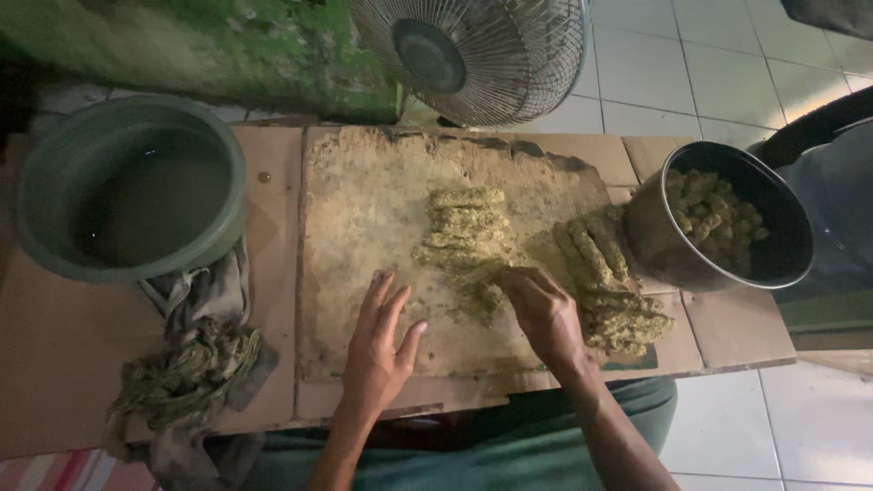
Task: The person shapes a greenish dough-like mixture into small cylindrical pieces on a cardboard surface. They repeatedly take portions of the mixture, roll them into logs, and place them in a metal pot. The person occasionally dips their hand into a green basin of water to moisten it before continuing to shape the mixture.
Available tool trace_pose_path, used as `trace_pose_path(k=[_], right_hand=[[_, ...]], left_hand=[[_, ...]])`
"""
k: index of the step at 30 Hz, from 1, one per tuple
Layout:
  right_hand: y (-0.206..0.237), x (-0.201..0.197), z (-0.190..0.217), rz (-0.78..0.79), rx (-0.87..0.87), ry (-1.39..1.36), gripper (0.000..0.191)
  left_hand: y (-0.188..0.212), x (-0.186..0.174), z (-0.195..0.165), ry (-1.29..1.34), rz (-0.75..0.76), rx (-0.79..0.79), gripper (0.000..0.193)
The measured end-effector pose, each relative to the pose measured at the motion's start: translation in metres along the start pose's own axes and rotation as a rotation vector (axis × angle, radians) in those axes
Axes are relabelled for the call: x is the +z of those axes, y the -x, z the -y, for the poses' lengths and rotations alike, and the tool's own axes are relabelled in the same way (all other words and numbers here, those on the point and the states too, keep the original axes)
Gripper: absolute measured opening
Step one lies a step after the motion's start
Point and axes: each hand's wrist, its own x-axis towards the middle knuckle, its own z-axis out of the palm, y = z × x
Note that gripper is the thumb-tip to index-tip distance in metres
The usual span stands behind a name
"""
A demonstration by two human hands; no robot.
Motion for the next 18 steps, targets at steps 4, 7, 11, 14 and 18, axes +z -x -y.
trace_pose_path(k=[4,7,11,14,18], right_hand=[[0.003,0.006,0.007,-0.059,-0.035,0.033,0.017],[0.007,0.006,0.007,-0.003,-0.034,0.069,0.021],[0.013,0.006,0.001,-0.002,-0.003,0.035,0.015],[0.016,0.006,0.001,0.167,-0.094,0.063,0.021],[0.017,0.002,0.008,0.063,-0.053,-0.019,0.024]], left_hand=[[-0.001,-0.002,-0.002,-0.014,-0.016,-0.006,0.052],[-0.001,-0.003,-0.003,0.0,0.0,-0.007,0.052],[-0.001,-0.003,-0.002,0.006,-0.026,0.001,0.052],[-0.001,-0.003,0.0,-0.008,0.001,-0.005,0.053],[0.0,-0.002,0.001,-0.051,0.039,-0.02,0.054]])
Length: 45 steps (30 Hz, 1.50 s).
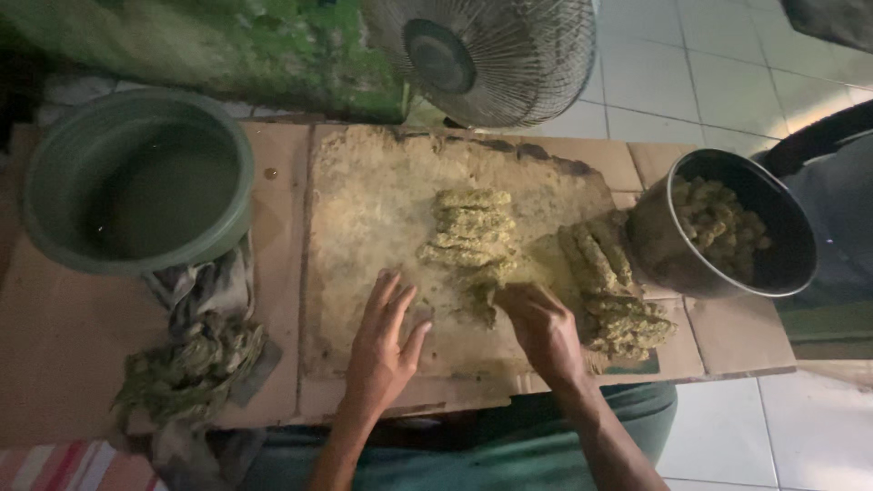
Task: The person shapes a greenish dough-like mixture into small cylindrical pieces on a cardboard surface. They repeatedly take portions of the mixture, roll them into logs, and place them in a metal pot. The person occasionally dips their hand into a green basin of water to moisten it before continuing to shape the mixture.
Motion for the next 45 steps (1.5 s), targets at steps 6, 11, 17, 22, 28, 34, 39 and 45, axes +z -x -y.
trace_pose_path(k=[6,11,17,22,28,34,39,45], right_hand=[[-0.008,0.006,-0.002,0.085,0.021,0.033,0.031],[0.001,0.007,-0.021,-0.077,0.499,-0.692,0.033],[0.011,0.012,-0.047,-0.218,1.073,-1.704,0.039],[0.011,0.034,-0.05,-0.108,0.841,-1.643,0.043],[-0.001,0.031,-0.034,-0.144,0.938,-1.442,0.037],[-0.008,0.02,-0.026,-0.173,0.97,-1.571,0.035],[-0.001,0.026,-0.031,-0.229,0.988,-1.56,0.039],[-0.001,0.026,-0.029,-0.241,0.906,-1.598,0.045]], left_hand=[[-0.002,-0.001,-0.002,0.024,-0.032,0.006,0.053],[-0.001,-0.003,-0.002,0.056,0.01,-0.051,0.053],[0.001,0.0,0.0,0.058,-0.041,0.008,0.053],[0.001,0.003,0.003,0.05,-0.042,0.04,0.053],[0.001,0.003,0.003,0.026,-0.003,0.01,0.054],[0.001,0.003,0.003,0.031,-0.019,0.021,0.053],[0.0,0.001,0.0,0.061,-0.053,0.043,0.052],[-0.002,-0.002,-0.004,0.057,-0.039,0.016,0.052]])
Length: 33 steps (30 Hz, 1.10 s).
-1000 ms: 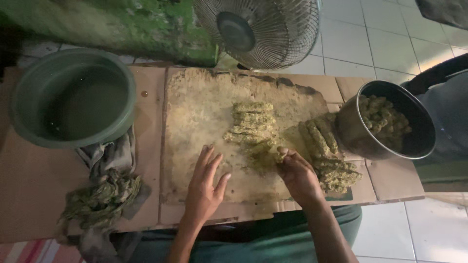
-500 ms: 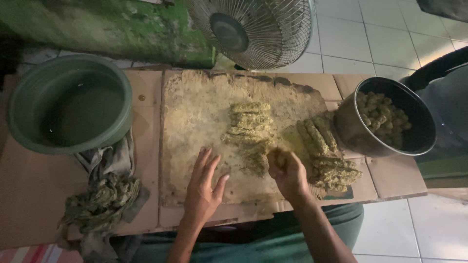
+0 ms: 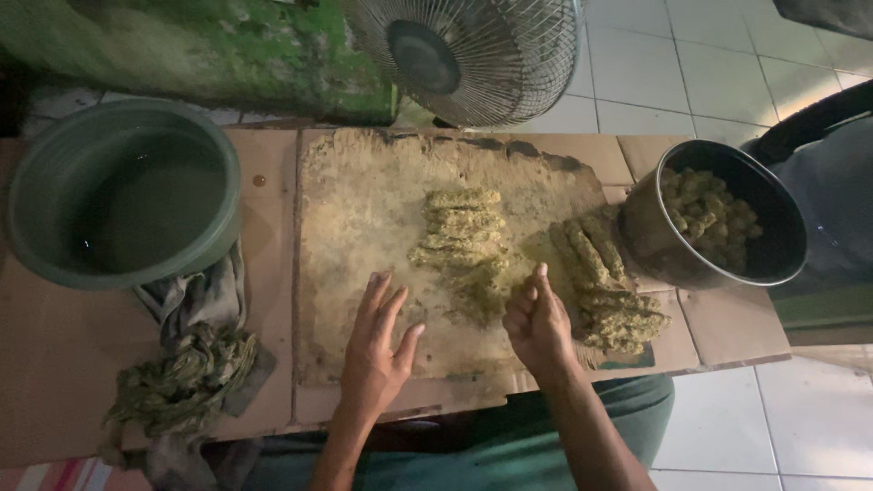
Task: The person shapes a greenish dough-like mixture into small cylindrical pieces on a cardboard surface. They repeatedly take portions of the mixture, roll them into logs, and place them in a metal pot. The person occasionally dips their hand into a green basin of water to moisten it before continuing to shape the mixture.
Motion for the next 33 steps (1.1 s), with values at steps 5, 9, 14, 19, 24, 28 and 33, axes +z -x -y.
trace_pose_path(k=[5,9,14,19,24,28,33], right_hand=[[0.004,-0.001,0.002,0.007,0.056,-0.139,0.042],[0.004,-0.012,-0.002,-0.021,0.019,-0.007,0.025],[0.005,-0.017,0.024,0.136,0.063,-0.266,0.04],[0.001,-0.008,0.102,-0.051,-0.23,-0.53,0.056],[0.018,0.012,0.056,0.085,-0.544,0.947,0.024],[0.03,0.022,0.008,0.196,-0.744,1.605,0.035],[0.031,0.023,0.0,0.197,-0.54,1.385,0.032]], left_hand=[[0.001,0.0,0.0,0.009,-0.006,0.003,0.053],[0.002,0.001,0.002,0.016,0.019,-0.019,0.053],[0.0,0.005,0.006,-0.039,0.042,-0.013,0.053],[0.002,0.005,0.006,-0.025,0.028,-0.028,0.055],[0.002,0.002,0.007,0.004,0.06,-0.063,0.056],[0.002,0.001,0.005,-0.016,0.018,-0.002,0.054],[0.0,-0.001,0.0,-0.001,-0.017,0.014,0.052]])
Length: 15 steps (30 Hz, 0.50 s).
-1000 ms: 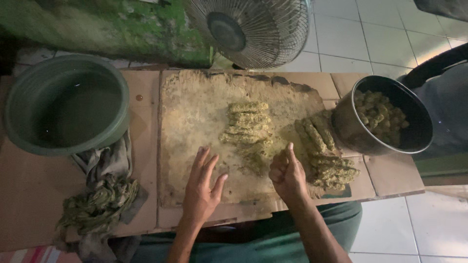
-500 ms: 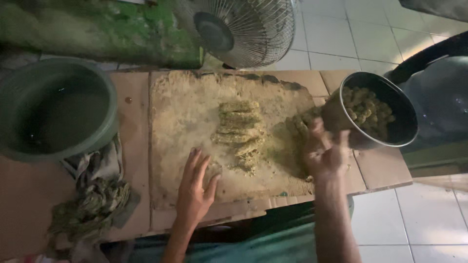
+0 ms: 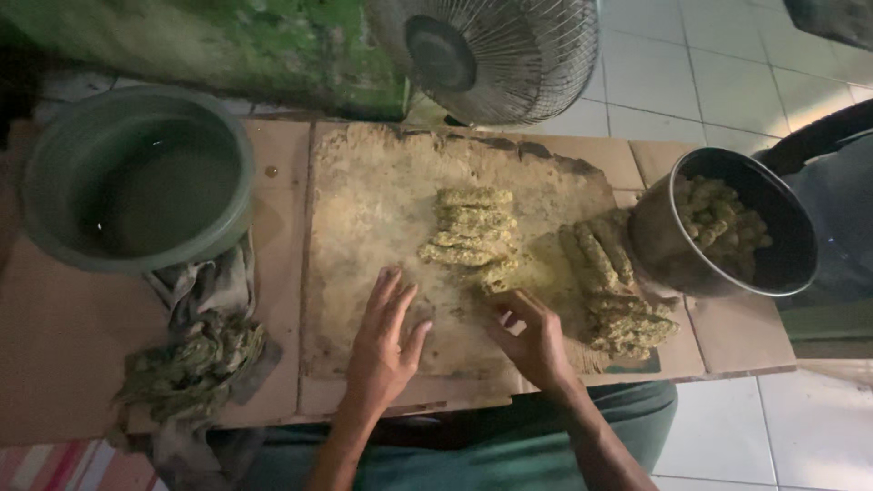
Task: The person shapes a greenish dough-like mixture into small cylindrical pieces on a cardboard surface. They repeatedly take portions of the mixture, roll them into logs, and place them in a metal pot. The person occasionally dips their hand into a green basin of water to moisten it before continuing to shape the mixture.
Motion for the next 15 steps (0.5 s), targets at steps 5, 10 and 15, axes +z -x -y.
trace_pose_path(k=[5,10,15], right_hand=[[-0.003,-0.002,0.0,-0.008,-0.013,-0.039,0.029],[-0.002,-0.008,0.006,0.007,-0.092,0.146,0.018],[0.002,-0.018,0.002,0.014,0.033,0.044,0.023]], left_hand=[[0.0,-0.002,-0.002,0.03,-0.02,-0.006,0.052],[0.0,-0.001,0.0,0.023,0.011,-0.016,0.053],[0.001,0.0,0.001,0.03,0.008,-0.005,0.053]])
